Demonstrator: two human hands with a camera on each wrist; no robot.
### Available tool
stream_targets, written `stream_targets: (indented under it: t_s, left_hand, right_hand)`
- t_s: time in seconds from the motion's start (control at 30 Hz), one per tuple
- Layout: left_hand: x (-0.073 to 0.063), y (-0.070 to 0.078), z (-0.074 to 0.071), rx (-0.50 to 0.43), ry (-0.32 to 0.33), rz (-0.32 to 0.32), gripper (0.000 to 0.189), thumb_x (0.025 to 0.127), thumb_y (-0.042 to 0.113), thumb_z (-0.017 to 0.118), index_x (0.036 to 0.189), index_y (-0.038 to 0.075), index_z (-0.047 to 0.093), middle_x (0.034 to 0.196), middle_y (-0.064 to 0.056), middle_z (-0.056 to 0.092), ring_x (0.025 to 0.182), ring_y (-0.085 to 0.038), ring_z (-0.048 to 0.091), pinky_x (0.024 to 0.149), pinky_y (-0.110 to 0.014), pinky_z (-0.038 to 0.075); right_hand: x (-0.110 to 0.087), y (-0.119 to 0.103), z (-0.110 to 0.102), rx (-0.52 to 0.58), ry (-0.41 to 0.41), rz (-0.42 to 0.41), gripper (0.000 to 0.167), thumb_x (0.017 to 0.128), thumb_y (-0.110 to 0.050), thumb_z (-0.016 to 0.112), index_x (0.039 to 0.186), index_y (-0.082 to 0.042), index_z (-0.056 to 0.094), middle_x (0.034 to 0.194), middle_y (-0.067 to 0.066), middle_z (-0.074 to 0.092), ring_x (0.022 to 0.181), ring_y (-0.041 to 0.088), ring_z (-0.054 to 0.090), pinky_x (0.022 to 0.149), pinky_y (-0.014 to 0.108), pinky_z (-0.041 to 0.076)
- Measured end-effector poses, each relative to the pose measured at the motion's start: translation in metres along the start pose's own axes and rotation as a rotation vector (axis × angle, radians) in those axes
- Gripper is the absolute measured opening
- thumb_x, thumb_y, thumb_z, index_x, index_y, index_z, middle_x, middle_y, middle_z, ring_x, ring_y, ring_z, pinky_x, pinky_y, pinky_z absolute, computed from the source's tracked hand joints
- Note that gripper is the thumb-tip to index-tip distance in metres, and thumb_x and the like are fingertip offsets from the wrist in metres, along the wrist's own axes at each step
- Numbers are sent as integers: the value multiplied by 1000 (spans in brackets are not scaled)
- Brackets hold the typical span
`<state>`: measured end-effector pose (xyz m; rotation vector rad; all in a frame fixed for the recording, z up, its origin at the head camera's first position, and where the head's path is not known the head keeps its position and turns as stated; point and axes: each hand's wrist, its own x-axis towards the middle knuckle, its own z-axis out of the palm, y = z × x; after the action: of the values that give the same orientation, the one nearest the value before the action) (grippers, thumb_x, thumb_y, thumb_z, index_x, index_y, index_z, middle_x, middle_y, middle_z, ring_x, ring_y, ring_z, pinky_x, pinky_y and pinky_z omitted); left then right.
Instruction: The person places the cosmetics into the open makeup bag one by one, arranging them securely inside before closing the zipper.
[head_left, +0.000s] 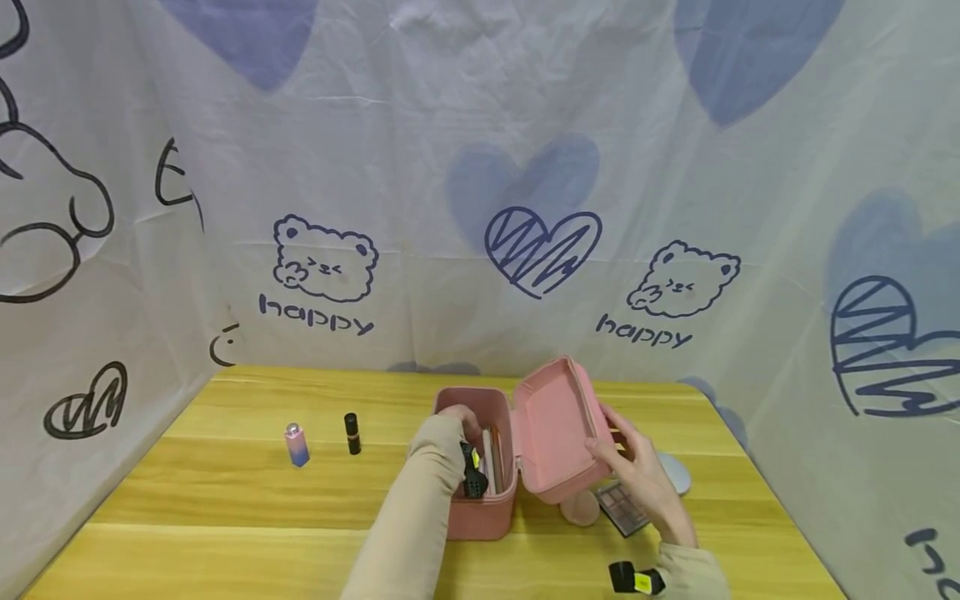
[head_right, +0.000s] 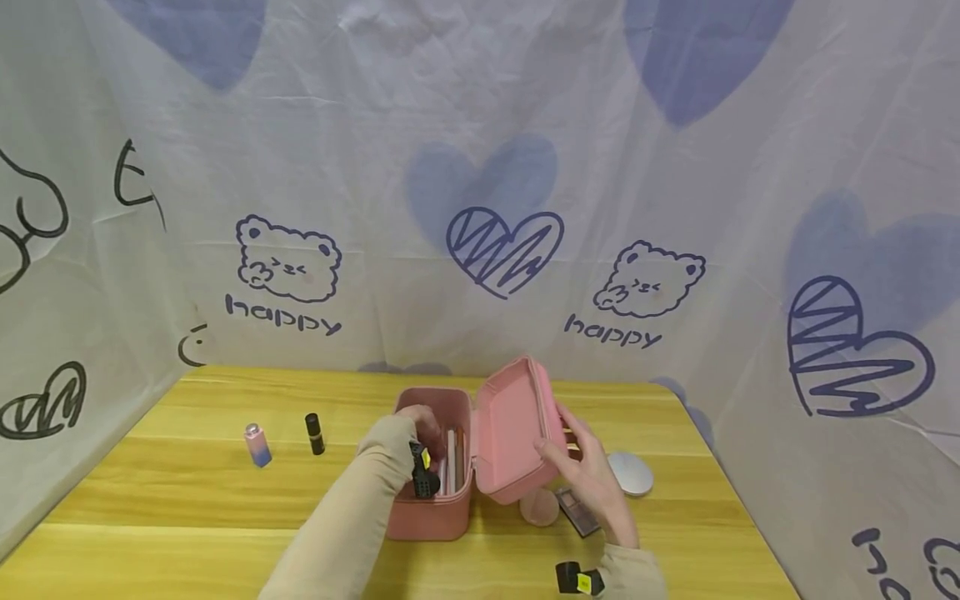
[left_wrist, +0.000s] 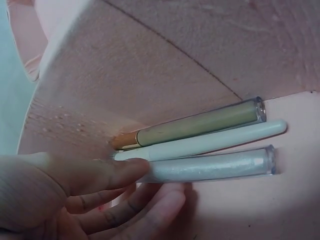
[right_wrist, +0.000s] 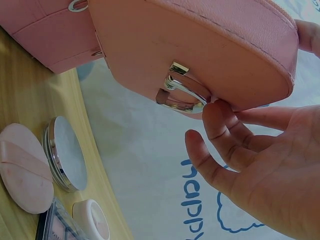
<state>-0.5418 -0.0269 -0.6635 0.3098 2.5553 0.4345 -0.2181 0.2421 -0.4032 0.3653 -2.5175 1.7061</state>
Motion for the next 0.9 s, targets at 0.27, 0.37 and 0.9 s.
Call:
stream_targets:
  t_s: [0.27, 0.37, 0.9]
  left_hand:
    - [101, -40, 33, 108, -4, -32, 43, 62, 56, 91, 86, 24, 77, 107, 6, 67, 94, -16, 59, 84, -38, 54]
    - [104, -39, 33, 109, -16, -21, 39, 67, 56, 89, 88, 24, 77, 112, 6, 66, 96, -16, 59, 84, -38, 54]
    - [113, -38, 33, 43, 72, -63, 53, 50, 55, 97, 87, 22, 77, 129, -4, 60, 104, -19, 58, 82, -38, 57]
  right_hand:
    - [-1, 0, 0, 7, -7, -8, 64, 99, -20, 61, 156, -8, 35, 141, 21, 53, 108, 11, 56, 84, 23, 55]
    - [-1, 0, 0, 4, -4, -12, 64, 99, -20, 61, 156, -8, 36, 141, 20, 53, 108, 11, 56, 85, 23, 54]
    - [-1, 1, 0, 9, -8, -19, 63, 99, -19, 60, 156, -8, 36, 140, 21, 53, 109, 12, 55, 85, 23, 54]
